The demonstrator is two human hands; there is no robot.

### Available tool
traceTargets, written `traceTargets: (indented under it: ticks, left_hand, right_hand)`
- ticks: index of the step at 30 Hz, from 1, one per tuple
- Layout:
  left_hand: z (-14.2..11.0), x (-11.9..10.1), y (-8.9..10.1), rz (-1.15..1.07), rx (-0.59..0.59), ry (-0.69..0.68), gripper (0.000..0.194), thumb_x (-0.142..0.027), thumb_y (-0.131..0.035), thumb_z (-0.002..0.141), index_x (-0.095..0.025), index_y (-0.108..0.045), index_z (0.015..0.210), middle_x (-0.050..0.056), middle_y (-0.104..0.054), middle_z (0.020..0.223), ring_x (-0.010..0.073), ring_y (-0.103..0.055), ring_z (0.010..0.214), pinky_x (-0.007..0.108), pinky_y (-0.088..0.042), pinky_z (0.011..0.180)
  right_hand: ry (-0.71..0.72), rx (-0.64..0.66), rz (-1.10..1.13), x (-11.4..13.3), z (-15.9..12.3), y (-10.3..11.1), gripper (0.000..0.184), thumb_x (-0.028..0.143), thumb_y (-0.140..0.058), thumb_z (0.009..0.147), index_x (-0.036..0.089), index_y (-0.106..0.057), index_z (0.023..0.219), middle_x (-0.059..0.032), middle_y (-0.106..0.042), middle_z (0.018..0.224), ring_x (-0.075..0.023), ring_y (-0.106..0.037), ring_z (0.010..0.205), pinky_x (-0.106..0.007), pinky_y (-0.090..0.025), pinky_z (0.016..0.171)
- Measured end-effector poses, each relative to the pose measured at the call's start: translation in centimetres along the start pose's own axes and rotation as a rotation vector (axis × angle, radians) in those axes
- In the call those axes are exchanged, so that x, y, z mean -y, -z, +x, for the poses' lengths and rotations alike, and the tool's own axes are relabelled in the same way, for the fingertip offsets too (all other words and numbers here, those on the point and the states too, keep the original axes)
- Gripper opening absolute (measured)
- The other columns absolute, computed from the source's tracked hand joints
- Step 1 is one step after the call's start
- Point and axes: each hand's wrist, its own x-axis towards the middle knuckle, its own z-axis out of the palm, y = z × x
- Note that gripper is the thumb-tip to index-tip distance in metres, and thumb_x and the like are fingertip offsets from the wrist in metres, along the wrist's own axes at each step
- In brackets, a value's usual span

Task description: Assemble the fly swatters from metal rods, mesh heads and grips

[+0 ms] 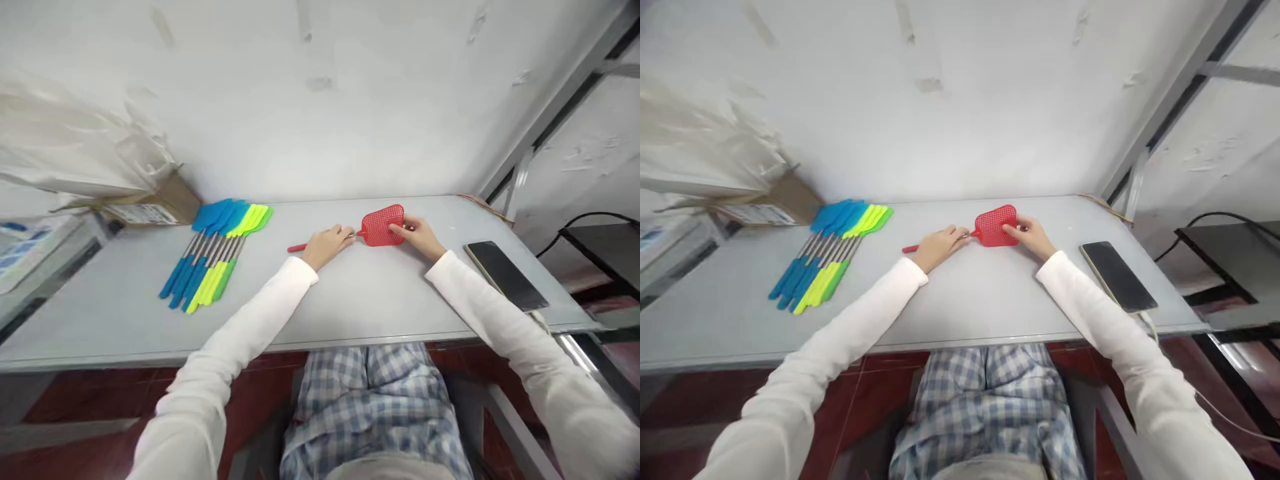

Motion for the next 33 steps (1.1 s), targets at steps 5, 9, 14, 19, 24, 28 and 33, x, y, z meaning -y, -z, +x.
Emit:
traceTargets:
  ticks: [5,9,14,19,24,28,33]
  left_hand:
    - [-0.6,0.5,0.2,-0.059,0.037,-0.007,0.047,-0.05,-0.023,0.101,-0.025,-0.06,0.113,0.008,-0.073,0.096,0.0201,-0.069,0.079,0.026,-0.036,0.056]
    - [-0.6,1.0,0.4,-0.101,-0.012,0.013,0.047,-0.05,-0.023,0.101,-0.023,-0.062,0.104,0.008,-0.073,0.086,0.0181,-0.067,0.068,0.026,-0.034,0.055]
    - [-0.8,1.7,0.5,-0.121,-0.084,0.029,0.044,-0.046,-0.025,0.102,-0.022,-0.062,0.101,0.008,-0.074,0.084,0.0174,-0.066,0.067,0.025,-0.032,0.055]
    - [-1.1,1.5,0.7,-0.098,-0.081,0.033,0.045,-0.043,-0.023,0.102,-0.021,-0.062,0.105,0.008,-0.075,0.088,0.0197,-0.068,0.07,0.026,-0.03,0.053]
    - [-1.2,0.8,0.7,-0.092,-0.034,0.002,0.048,-0.051,-0.027,0.101,-0.019,-0.06,0.112,0.011,-0.074,0.085,0.0215,-0.069,0.068,0.027,-0.034,0.053]
    - [-1.3,0.8,1.2,-0.09,-0.025,-0.015,0.05,-0.055,-0.028,0.099,-0.021,-0.058,0.118,0.009,-0.074,0.084,0.0229,-0.069,0.069,0.028,-0.034,0.052]
    - [-1.5,0.7,2.1,-0.129,-0.111,-0.059,0.045,-0.046,-0.024,0.102,-0.023,-0.062,0.109,0.008,-0.072,0.096,0.0193,-0.068,0.074,0.029,-0.028,0.051]
  right_hand:
    - [-0.056,0.076,0.181,-0.1,-0.4,-1.4,0.045,0.057,-0.074,0.071,0.017,-0.071,0.092,-0.0083,-0.075,0.097,-0.0247,-0.07,0.089,-0.042,-0.055,0.086]
    - [-0.029,-0.021,0.239,0.6,0.2,0.0,0.039,0.052,-0.079,0.067,0.018,-0.073,0.087,-0.008,-0.076,0.094,-0.0258,-0.071,0.091,-0.043,-0.056,0.088]
    - [0.012,-0.179,0.213,1.1,1.0,2.4,0.039,0.051,-0.082,0.061,0.019,-0.073,0.081,-0.0069,-0.076,0.09,-0.0258,-0.071,0.087,-0.043,-0.058,0.086]
    - [-0.031,-0.116,0.243,1.0,0.6,2.0,0.044,0.054,-0.082,0.061,0.019,-0.072,0.086,-0.0071,-0.076,0.095,-0.0254,-0.071,0.09,-0.044,-0.057,0.088]
    - [-0.076,0.04,0.255,1.6,-0.3,-0.9,0.047,0.055,-0.082,0.06,0.016,-0.072,0.084,-0.0093,-0.075,0.09,-0.0271,-0.07,0.089,-0.046,-0.056,0.087]
    - [-0.067,0.085,0.27,2.2,-0.7,-2.4,0.048,0.055,-0.081,0.061,0.015,-0.071,0.087,-0.0093,-0.075,0.092,-0.0264,-0.07,0.09,-0.045,-0.054,0.089]
    - [-0.038,0.038,0.22,2.3,-0.8,-1.7,0.045,0.057,-0.077,0.066,0.017,-0.073,0.087,-0.0093,-0.075,0.096,-0.0262,-0.07,0.09,-0.043,-0.055,0.085]
